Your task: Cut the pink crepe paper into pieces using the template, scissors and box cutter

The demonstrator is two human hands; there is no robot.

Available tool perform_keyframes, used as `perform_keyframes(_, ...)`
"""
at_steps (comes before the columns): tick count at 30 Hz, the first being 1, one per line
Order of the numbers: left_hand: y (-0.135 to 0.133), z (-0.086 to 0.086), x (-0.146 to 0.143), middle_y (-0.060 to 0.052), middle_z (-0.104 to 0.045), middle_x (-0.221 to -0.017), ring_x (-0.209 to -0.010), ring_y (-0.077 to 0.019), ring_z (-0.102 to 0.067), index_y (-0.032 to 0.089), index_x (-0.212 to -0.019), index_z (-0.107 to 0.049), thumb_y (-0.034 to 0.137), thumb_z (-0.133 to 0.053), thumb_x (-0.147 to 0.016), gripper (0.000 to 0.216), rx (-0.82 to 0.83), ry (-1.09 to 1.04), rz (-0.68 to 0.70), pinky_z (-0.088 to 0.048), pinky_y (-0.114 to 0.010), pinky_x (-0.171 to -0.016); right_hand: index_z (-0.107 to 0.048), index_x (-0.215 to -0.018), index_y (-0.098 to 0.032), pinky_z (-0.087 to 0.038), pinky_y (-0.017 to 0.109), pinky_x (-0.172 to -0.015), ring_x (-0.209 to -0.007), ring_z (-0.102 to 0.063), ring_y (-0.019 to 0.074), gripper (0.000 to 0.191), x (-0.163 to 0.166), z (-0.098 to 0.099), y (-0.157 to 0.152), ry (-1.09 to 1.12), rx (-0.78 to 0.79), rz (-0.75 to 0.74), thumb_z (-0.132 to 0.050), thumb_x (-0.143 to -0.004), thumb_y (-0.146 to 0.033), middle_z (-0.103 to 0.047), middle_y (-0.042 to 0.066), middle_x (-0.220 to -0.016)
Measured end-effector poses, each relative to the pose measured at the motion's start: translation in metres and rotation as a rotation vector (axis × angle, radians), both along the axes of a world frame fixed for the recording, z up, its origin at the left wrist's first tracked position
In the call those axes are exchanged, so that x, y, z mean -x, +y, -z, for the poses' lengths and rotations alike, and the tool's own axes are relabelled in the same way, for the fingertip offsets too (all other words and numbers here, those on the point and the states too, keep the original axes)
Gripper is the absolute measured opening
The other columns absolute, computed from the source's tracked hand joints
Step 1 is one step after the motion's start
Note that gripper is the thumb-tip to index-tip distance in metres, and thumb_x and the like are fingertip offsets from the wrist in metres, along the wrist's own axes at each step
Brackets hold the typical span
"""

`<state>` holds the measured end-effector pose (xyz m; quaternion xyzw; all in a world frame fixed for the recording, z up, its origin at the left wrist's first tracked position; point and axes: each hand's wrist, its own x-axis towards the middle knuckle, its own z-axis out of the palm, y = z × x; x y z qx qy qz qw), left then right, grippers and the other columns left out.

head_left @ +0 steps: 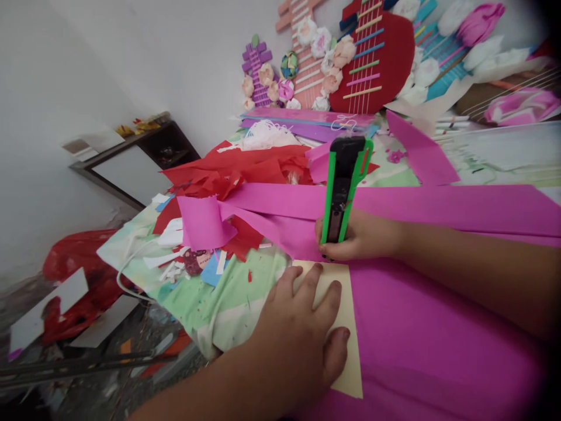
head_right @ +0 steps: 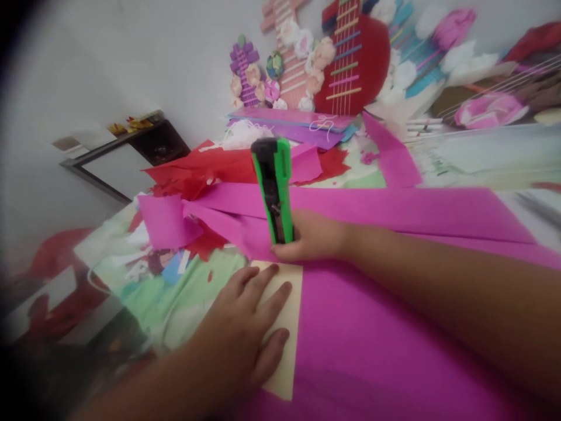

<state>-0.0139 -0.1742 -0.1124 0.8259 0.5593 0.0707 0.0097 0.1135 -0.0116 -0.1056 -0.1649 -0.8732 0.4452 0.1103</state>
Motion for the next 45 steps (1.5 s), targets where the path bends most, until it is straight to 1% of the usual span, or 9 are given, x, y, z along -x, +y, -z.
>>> perform_keyframes(9, 0.0006, 0.0001, 0.0007, -0.017, -0.043, -0.125, -0.114, -0.0328, -0.037, 0.014, -0.118, -0.049, 0.039, -0.042, -0.08, 0.046, -0.017, 0.004, 0.008, -0.033, -0.053, -0.09, -0.041, -0.06, -0.015, -0.031, 0.021, -0.05, -0.052, -0.035, 0.0062, 0.018, 0.001, 0.0027, -0.0015, -0.073, -0.126, -0.055, -0.045, -0.072, -0.029, -0.036, -0.003, -0.056)
perform_keyframes(11, 0.0004, 0.0, 0.0007, -0.017, -0.044, -0.124, -0.115, -0.0321, -0.036, 0.014, -0.118, -0.049, 0.039, -0.041, -0.08, 0.045, -0.014, 0.005, 0.015, -0.032, -0.052, -0.092, -0.041, -0.06, -0.015, -0.031, 0.021, -0.05, -0.052, -0.035, 0.0063, 0.019, 0.0006, 0.0025, -0.0022, -0.049, -0.112, -0.054, -0.045, -0.071, -0.029, -0.037, -0.003, -0.056)
perform_keyframes(15, 0.0002, -0.0008, 0.0007, -0.017, -0.045, -0.124, -0.114, -0.0322, -0.037, 0.014, -0.118, -0.049, 0.038, -0.042, -0.08, 0.046, -0.007, -0.002, 0.009, -0.032, -0.053, -0.091, -0.041, -0.06, -0.015, -0.032, 0.021, -0.051, -0.054, -0.037, 0.0068, 0.016, -0.0007, 0.0013, -0.002, 0.03, -0.034, -0.02, -0.047, -0.07, -0.026, -0.038, -0.003, -0.056)
perform_keyframes(20, 0.0015, -0.0011, 0.0007, -0.017, -0.045, -0.124, -0.113, -0.0321, -0.039, 0.014, -0.118, -0.049, 0.037, -0.042, -0.08, 0.045, -0.008, -0.004, 0.012, -0.033, -0.053, -0.091, -0.042, -0.061, -0.015, -0.033, 0.021, -0.05, -0.053, -0.038, 0.0068, 0.014, -0.0021, 0.0012, 0.0003, 0.038, 0.016, -0.014, -0.048, -0.069, -0.024, -0.04, -0.003, -0.057)
perform_keyframes(25, 0.0011, -0.0001, 0.0007, -0.017, -0.045, -0.124, -0.113, -0.033, -0.038, 0.014, -0.117, -0.05, 0.038, -0.042, -0.08, 0.045, -0.016, -0.011, 0.017, -0.033, -0.054, -0.09, -0.042, -0.061, -0.015, -0.032, 0.021, -0.05, -0.054, -0.036, 0.0065, 0.013, -0.0012, 0.0016, 0.0008, -0.008, -0.03, -0.062, -0.047, -0.069, -0.024, -0.037, -0.003, -0.057)
perform_keyframes(30, 0.0001, -0.0004, 0.001, -0.017, -0.043, -0.126, -0.115, -0.0326, -0.036, 0.014, -0.119, -0.049, 0.038, -0.042, -0.08, 0.046, 0.008, 0.0, 0.01, -0.032, -0.053, -0.092, -0.042, -0.062, -0.015, -0.03, 0.021, -0.049, -0.053, -0.033, 0.0065, 0.015, 0.0006, 0.0002, -0.001, -0.081, -0.073, -0.098, -0.046, -0.069, -0.028, -0.035, -0.003, -0.057)
perform_keyframes(37, 0.0004, 0.0002, 0.0006, -0.017, -0.044, -0.126, -0.115, -0.0326, -0.037, 0.015, -0.119, -0.049, 0.038, -0.042, -0.08, 0.045, 0.005, 0.0, -0.006, -0.033, -0.053, -0.091, -0.045, -0.062, -0.015, -0.033, 0.021, -0.051, -0.055, -0.039, 0.0077, 0.016, -0.0034, 0.0001, 0.0031, -0.031, -0.003, -0.049, -0.047, -0.071, -0.028, -0.039, -0.002, -0.058)
perform_keyframes(40, 0.0009, 0.0001, 0.0002, -0.017, -0.046, -0.124, -0.115, -0.0327, -0.037, 0.015, -0.118, -0.05, 0.037, -0.042, -0.08, 0.045, 0.002, -0.005, -0.003, -0.033, -0.053, -0.091, -0.045, -0.062, -0.015, -0.031, 0.021, -0.05, -0.053, -0.037, 0.0073, 0.016, -0.0035, 0.0001, 0.0026, -0.035, -0.022, -0.046, -0.048, -0.07, -0.029, -0.039, -0.003, -0.057)
perform_keyframes(45, 0.0002, 0.0003, 0.0007, -0.016, -0.043, -0.127, -0.115, -0.0337, -0.036, 0.015, -0.118, -0.05, 0.038, -0.042, -0.08, 0.046, 0.003, -0.005, 0.0, -0.032, -0.054, -0.091, -0.043, -0.06, -0.015, -0.029, 0.021, -0.049, -0.052, -0.034, 0.0064, 0.015, -0.0008, -0.0002, -0.0002, -0.059, -0.075, -0.081, -0.048, -0.068, -0.026, -0.037, -0.003, -0.055)
